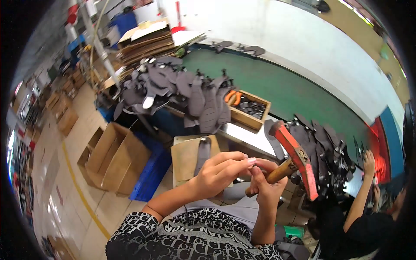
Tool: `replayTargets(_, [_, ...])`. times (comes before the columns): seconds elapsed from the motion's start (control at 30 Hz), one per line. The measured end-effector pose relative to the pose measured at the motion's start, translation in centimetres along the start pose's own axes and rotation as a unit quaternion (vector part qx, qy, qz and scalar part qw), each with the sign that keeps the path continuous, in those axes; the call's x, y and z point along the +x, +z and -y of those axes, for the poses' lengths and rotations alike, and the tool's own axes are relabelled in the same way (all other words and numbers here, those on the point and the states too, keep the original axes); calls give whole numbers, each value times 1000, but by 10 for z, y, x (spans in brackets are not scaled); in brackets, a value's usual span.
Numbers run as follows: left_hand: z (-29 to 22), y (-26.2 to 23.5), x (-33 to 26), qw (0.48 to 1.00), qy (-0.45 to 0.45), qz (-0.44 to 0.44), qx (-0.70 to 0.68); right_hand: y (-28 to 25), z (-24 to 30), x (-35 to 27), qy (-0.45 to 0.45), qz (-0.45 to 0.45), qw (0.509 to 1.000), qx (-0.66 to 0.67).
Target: The person assembles shoe outsoles by attaching heel components to them, then hammering the components into place.
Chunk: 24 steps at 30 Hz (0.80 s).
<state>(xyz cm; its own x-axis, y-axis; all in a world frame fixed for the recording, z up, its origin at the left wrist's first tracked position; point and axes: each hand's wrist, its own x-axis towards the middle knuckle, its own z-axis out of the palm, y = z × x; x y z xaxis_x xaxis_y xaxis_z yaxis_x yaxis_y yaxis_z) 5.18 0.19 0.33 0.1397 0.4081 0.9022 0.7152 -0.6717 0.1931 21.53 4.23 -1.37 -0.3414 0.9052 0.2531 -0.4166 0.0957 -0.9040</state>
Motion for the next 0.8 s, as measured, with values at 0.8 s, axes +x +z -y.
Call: replayTargets(0.8, [89,-44,-101,909,-412,-16,-57,48,-64,45,172,113,974,-94])
